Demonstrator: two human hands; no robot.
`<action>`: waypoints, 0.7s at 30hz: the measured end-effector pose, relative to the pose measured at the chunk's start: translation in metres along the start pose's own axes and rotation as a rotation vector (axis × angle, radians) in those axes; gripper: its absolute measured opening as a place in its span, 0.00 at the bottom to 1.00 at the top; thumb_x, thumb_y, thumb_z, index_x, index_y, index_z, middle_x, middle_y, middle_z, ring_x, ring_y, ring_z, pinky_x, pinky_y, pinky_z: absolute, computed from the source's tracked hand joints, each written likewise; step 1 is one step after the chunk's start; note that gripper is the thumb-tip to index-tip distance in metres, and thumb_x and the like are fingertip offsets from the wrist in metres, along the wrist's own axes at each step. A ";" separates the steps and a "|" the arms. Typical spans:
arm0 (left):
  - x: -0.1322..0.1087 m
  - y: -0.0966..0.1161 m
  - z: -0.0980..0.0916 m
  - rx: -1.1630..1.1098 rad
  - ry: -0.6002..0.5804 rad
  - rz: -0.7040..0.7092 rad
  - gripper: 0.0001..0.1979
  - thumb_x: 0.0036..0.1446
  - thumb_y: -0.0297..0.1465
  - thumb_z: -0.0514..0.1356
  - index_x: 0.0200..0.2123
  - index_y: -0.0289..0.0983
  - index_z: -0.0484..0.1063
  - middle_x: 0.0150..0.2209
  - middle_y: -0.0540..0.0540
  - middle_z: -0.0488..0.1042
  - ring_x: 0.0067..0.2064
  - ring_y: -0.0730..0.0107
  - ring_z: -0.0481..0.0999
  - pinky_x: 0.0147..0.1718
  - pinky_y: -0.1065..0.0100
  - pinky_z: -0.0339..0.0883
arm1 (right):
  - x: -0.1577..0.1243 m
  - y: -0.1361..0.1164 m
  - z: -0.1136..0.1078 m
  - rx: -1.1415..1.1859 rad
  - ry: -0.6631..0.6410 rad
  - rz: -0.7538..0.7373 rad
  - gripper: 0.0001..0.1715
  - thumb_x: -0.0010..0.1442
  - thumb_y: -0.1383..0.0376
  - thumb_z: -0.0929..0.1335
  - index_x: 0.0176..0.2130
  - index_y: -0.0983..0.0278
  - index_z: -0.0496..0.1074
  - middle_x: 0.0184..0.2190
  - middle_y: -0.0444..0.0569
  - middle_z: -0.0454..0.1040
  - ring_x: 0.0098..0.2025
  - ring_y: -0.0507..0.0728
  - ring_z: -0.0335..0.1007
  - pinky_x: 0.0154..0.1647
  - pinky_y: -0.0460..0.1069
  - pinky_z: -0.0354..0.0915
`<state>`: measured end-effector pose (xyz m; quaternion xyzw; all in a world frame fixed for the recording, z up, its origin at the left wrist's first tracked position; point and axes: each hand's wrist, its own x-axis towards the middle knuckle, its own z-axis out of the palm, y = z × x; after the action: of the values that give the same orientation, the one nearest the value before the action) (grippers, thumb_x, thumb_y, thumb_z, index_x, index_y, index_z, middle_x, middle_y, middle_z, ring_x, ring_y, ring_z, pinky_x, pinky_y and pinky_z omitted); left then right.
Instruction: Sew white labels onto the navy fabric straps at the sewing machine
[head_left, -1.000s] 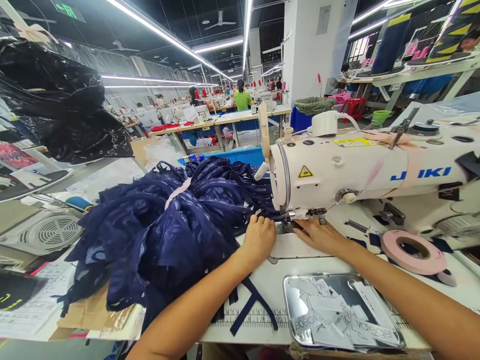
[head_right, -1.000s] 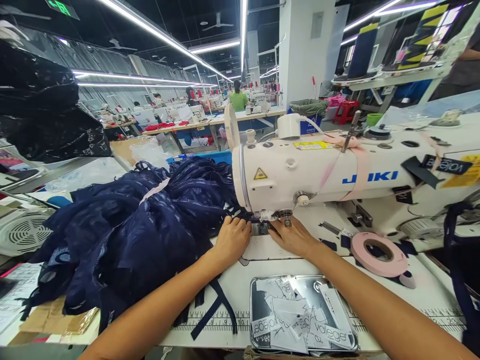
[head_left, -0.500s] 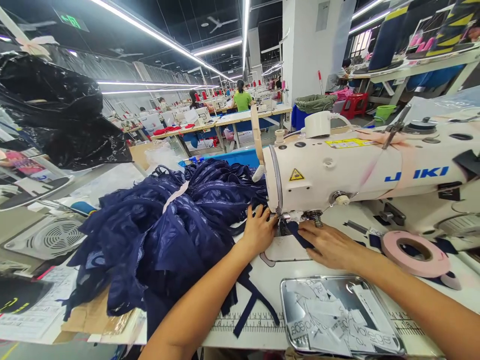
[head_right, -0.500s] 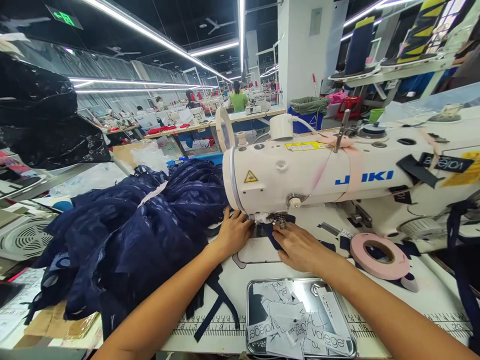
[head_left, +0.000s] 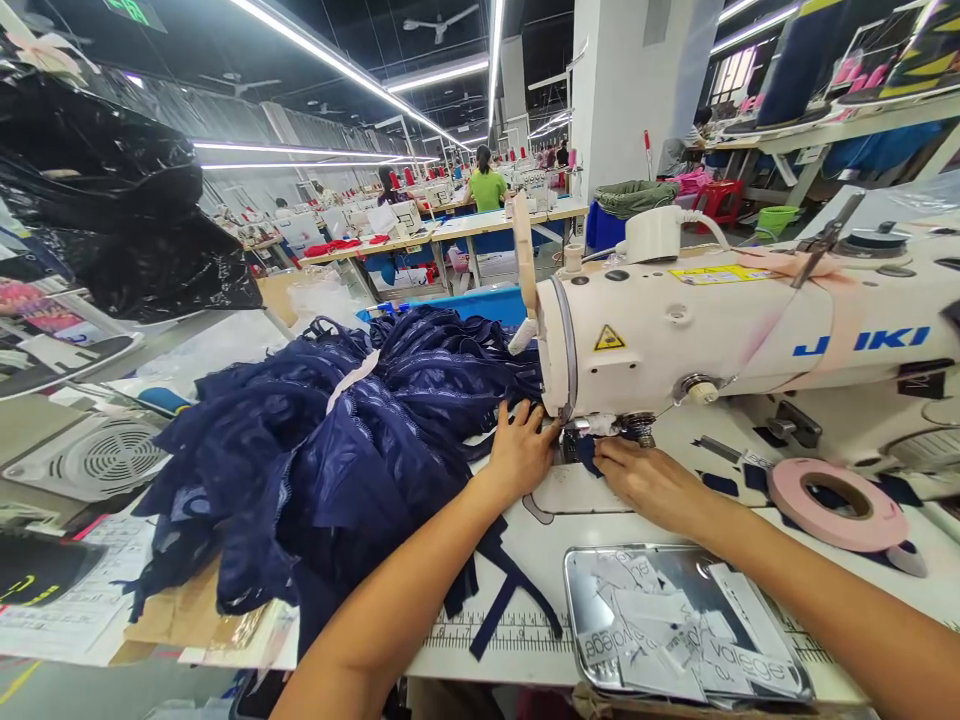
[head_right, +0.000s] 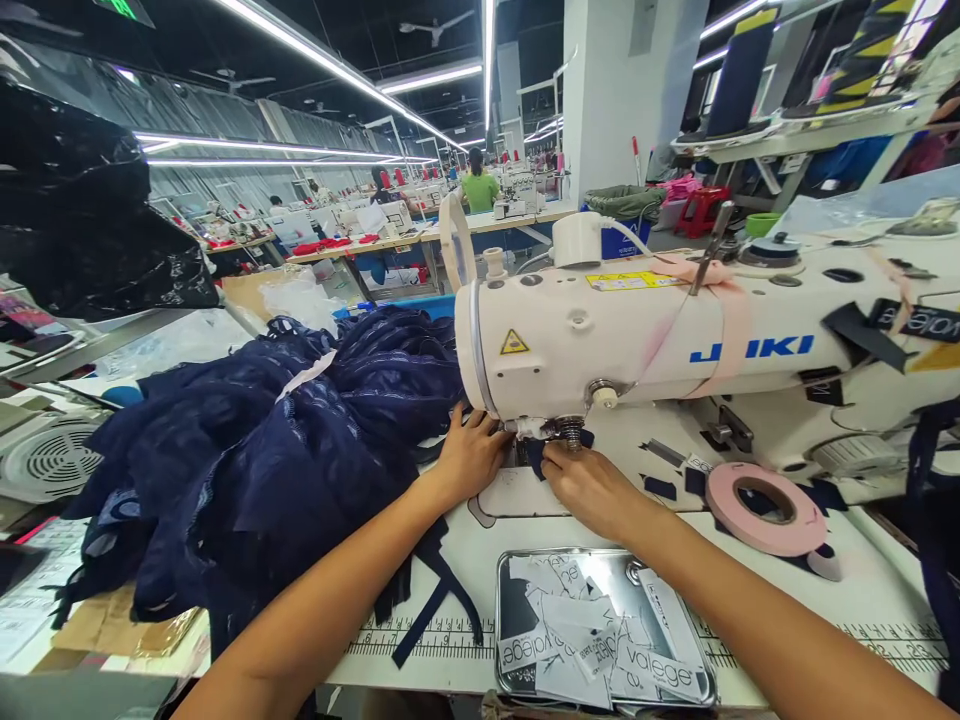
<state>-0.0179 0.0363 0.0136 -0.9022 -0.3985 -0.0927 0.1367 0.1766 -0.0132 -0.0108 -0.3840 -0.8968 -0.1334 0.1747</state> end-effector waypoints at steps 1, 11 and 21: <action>0.000 0.000 0.000 -0.002 -0.005 -0.002 0.15 0.55 0.30 0.52 0.45 0.40 0.69 0.47 0.40 0.68 0.51 0.52 0.62 0.52 0.41 0.49 | 0.000 -0.001 0.001 -0.007 0.002 0.001 0.14 0.55 0.77 0.58 0.34 0.67 0.70 0.34 0.54 0.70 0.38 0.56 0.68 0.37 0.50 0.67; 0.007 -0.003 0.004 0.008 -0.022 0.004 0.14 0.55 0.30 0.51 0.45 0.39 0.69 0.47 0.40 0.68 0.51 0.54 0.62 0.53 0.40 0.47 | 0.006 -0.006 0.001 -0.151 -0.067 0.018 0.13 0.52 0.79 0.59 0.30 0.67 0.70 0.32 0.54 0.70 0.35 0.56 0.67 0.34 0.49 0.67; 0.017 -0.004 0.007 0.015 -0.030 -0.019 0.12 0.56 0.31 0.52 0.41 0.38 0.71 0.41 0.41 0.71 0.49 0.55 0.64 0.53 0.41 0.47 | 0.012 -0.011 0.002 -0.197 -0.123 0.084 0.14 0.51 0.80 0.60 0.31 0.68 0.70 0.34 0.55 0.70 0.35 0.57 0.67 0.29 0.47 0.66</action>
<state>-0.0092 0.0536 0.0122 -0.8986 -0.4097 -0.0775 0.1363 0.1609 -0.0118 -0.0093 -0.4440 -0.8715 -0.1896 0.0863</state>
